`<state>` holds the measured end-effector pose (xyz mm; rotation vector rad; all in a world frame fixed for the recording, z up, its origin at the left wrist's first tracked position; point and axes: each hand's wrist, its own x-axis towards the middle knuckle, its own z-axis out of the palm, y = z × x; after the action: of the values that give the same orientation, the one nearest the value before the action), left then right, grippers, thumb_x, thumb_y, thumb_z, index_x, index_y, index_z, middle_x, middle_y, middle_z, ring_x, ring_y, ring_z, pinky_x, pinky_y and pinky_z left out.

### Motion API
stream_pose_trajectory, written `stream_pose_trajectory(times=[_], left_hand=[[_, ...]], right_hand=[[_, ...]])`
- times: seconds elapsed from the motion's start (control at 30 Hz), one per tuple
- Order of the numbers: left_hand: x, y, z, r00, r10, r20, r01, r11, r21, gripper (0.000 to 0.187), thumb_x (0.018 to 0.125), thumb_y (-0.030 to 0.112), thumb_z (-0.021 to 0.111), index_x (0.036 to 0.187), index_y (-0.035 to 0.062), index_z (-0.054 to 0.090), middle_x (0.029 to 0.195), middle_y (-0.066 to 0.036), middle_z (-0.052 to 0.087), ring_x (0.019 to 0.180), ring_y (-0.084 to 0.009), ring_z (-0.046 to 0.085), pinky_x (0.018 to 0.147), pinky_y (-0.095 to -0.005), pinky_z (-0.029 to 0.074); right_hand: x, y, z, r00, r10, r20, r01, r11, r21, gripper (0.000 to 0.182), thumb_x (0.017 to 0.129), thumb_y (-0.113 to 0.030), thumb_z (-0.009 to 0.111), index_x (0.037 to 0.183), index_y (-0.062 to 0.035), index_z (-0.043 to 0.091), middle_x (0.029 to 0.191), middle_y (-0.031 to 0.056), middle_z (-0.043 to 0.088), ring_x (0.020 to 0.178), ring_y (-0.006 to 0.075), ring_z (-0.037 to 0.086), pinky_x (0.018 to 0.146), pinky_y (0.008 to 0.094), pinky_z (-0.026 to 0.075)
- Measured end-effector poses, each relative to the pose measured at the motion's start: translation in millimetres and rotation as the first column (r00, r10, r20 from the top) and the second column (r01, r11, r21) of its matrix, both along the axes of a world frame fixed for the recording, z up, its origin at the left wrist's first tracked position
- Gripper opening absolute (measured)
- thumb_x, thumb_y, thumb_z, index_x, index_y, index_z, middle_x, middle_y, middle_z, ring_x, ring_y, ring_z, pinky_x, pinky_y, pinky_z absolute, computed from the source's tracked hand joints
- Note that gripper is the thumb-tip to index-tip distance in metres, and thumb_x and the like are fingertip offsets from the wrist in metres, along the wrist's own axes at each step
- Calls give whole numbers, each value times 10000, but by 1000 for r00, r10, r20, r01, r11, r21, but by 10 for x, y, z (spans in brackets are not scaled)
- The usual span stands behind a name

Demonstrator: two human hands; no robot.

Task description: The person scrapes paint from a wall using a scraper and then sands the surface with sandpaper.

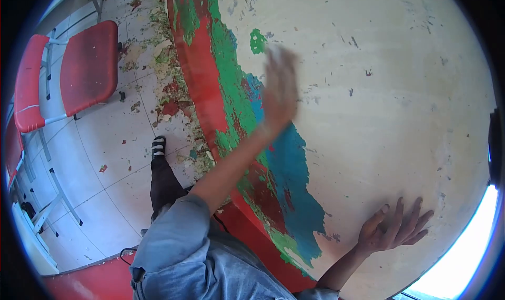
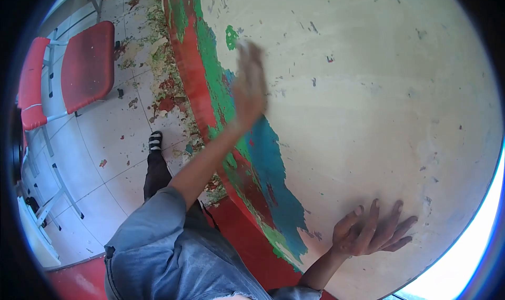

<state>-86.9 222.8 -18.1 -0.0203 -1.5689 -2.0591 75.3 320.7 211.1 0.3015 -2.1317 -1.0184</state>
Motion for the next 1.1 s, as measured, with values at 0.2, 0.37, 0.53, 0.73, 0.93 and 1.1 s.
stream_pose_trajectory(times=[0.2, 0.37, 0.53, 0.73, 0.93, 1.1], left_hand=[[959, 391, -24, 881, -296, -369, 177, 930, -323, 434, 893, 58, 360, 1317, -21, 396, 1379, -263, 336, 1322, -471, 188, 1061, -568, 149], [29, -198, 53, 921, -203, 332, 101, 949, 299, 441, 943, 90, 318, 1358, -59, 301, 1399, -262, 298, 1316, -330, 298, 1034, -459, 315], [532, 207, -166, 947, -3, -321, -32, 994, -103, 406, 879, -23, 441, 1275, -99, 401, 1390, -256, 324, 1331, -381, 247, 1077, -428, 227], [112, 10, -295, 996, 82, 30, -86, 978, 189, 407, 846, -49, 462, 1251, -78, 441, 1365, -250, 369, 1322, -402, 255, 1049, -518, 251], [805, 260, -284, 953, -106, -283, 29, 964, -264, 366, 896, -4, 441, 1251, -91, 433, 1360, -252, 371, 1321, -400, 252, 1063, -435, 261], [25, 42, -411, 988, 99, 115, -102, 994, 24, 367, 905, 13, 427, 1262, -69, 433, 1374, -220, 372, 1308, -396, 283, 1062, -427, 267]], right_hand=[[2, -7, -19, 999, -32, 10, 32, 999, -4, 249, 881, -306, 510, 976, -129, 658, 1202, 141, 569, 1247, 416, 386, 1063, 552, 132], [5, 12, -10, 999, -7, 31, 7, 1000, 8, 249, 880, -313, 514, 978, -135, 658, 1197, 139, 572, 1242, 415, 393, 1065, 553, 131], [-12, -5, -14, 1000, 0, 14, -1, 1000, 5, 242, 868, -316, 542, 984, -144, 666, 1205, 106, 576, 1243, 369, 410, 1063, 541, 160], [-16, 0, 0, 999, 29, 31, -30, 999, 27, 238, 865, -315, 552, 987, -148, 672, 1208, 89, 578, 1246, 345, 416, 1064, 532, 170], [-22, 7, -9, 999, 0, 41, -1, 1000, 28, 250, 875, -332, 522, 983, -157, 664, 1200, 115, 576, 1239, 394, 406, 1065, 549, 145], [9, 9, -2, 998, -25, 52, 23, 999, 37, 261, 885, -343, 500, 981, -159, 659, 1195, 124, 574, 1235, 417, 400, 1068, 558, 128]])
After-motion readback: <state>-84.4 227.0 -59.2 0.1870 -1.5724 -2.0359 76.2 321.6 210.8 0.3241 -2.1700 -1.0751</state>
